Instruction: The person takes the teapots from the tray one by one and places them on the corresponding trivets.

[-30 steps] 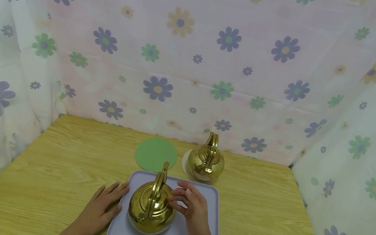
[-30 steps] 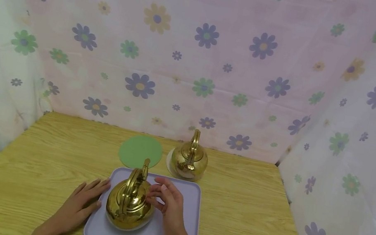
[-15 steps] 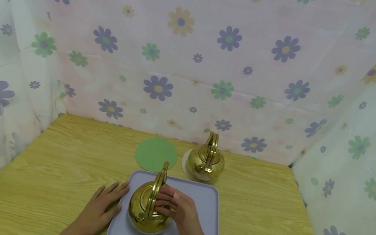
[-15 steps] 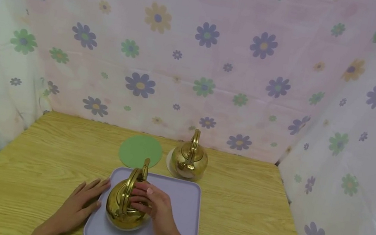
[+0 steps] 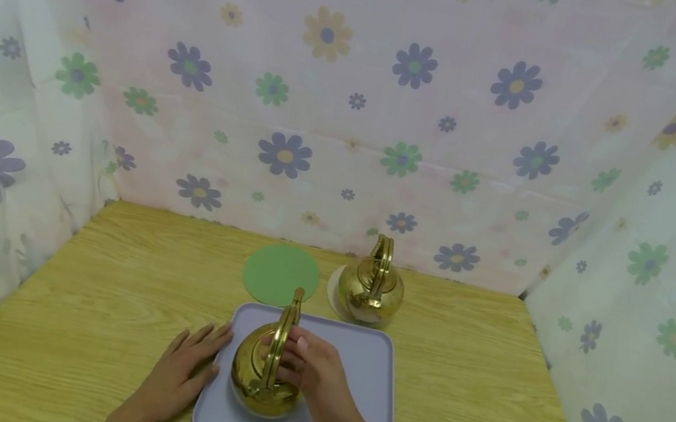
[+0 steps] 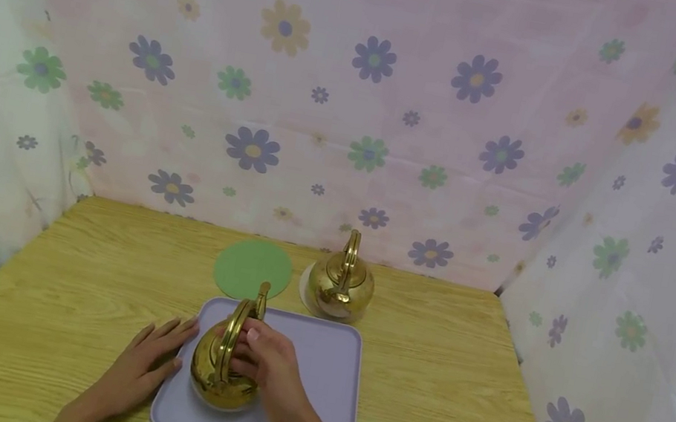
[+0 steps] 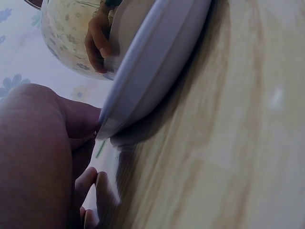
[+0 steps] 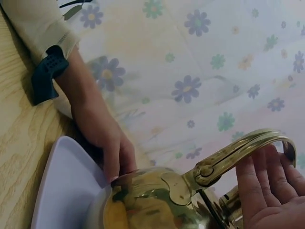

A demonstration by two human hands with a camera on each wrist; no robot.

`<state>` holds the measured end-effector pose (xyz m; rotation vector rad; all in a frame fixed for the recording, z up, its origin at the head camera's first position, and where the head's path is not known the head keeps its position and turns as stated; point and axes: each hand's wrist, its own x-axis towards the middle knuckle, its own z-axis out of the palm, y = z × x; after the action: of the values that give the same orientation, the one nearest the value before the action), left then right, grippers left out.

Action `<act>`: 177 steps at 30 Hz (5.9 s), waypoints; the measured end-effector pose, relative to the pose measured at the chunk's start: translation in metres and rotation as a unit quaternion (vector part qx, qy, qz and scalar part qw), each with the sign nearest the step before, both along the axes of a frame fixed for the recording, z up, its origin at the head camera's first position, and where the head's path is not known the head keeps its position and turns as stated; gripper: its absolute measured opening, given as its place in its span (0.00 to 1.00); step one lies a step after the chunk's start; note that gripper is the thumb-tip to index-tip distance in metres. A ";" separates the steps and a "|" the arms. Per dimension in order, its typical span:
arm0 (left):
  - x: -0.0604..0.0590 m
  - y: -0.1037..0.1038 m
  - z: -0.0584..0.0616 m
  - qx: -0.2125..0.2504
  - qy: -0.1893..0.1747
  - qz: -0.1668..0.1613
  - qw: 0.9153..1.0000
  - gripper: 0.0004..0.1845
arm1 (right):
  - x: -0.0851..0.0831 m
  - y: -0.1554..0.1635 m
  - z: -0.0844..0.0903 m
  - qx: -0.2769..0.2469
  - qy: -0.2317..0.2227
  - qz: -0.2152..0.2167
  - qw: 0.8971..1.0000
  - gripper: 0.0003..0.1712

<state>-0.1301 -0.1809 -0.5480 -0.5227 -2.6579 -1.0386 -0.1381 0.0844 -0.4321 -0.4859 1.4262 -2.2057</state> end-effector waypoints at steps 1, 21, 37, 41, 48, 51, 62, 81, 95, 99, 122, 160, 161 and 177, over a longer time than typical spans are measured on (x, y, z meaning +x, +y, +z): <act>-0.001 0.000 0.000 0.000 -0.003 0.000 1.000 0.28 | -0.001 -0.001 0.001 -0.005 0.000 -0.001 1.000 0.34; -0.002 -0.003 0.001 0.000 -0.001 -0.002 1.000 0.28 | 0.000 -0.019 0.003 -0.008 -0.066 -0.085 0.994 0.26; 0.002 -0.001 0.003 0.005 0.019 0.000 1.000 0.28 | 0.001 -0.026 0.007 0.017 -0.073 -0.129 0.989 0.26; 0.001 -0.001 0.001 0.005 0.015 0.000 1.000 0.28 | 0.002 -0.026 0.009 0.019 -0.073 -0.131 0.989 0.25; 0.000 0.000 -0.002 0.004 0.005 -0.003 1.000 0.28 | 0.003 -0.025 0.007 0.023 -0.068 -0.138 0.988 0.25; 0.000 0.000 -0.003 0.004 0.005 -0.003 1.000 0.28 | 0.003 -0.025 0.006 0.025 -0.066 -0.139 0.988 0.24; 0.001 -0.001 0.000 0.002 -0.002 0.000 1.000 0.28 | 0.004 -0.027 0.006 0.032 -0.060 -0.148 0.987 0.23; 0.002 0.001 -0.001 0.001 0.004 0.000 1.000 0.27 | 0.003 -0.031 0.009 0.047 -0.049 -0.181 0.981 0.19; 0.002 0.002 0.000 -0.010 0.025 0.002 1.000 0.28 | -0.003 -0.035 0.001 0.045 -0.027 -0.184 0.981 0.21; 0.002 0.001 0.000 -0.009 0.021 0.002 1.000 0.28 | -0.004 -0.036 -0.001 0.041 -0.023 -0.185 0.982 0.21; 0.001 0.001 -0.002 -0.006 0.020 0.003 1.000 0.29 | -0.021 -0.035 -0.006 0.023 0.021 -0.176 0.984 0.22; 0.000 0.000 -0.002 -0.007 0.005 0.005 1.000 0.28 | -0.057 -0.024 -0.002 0.064 0.060 -0.162 0.983 0.20; 0.000 0.000 -0.002 -0.007 0.005 0.005 1.000 0.28 | -0.058 -0.024 -0.002 0.061 0.059 -0.160 0.983 0.20; 0.000 0.000 -0.003 -0.007 0.011 0.002 1.000 0.27 | -0.070 -0.022 0.000 0.054 0.057 -0.158 0.984 0.20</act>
<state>-0.1299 -0.1810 -0.5506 -0.5277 -2.6482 -1.0095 -0.2077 0.0622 -0.4322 -0.3739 1.7806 -2.3566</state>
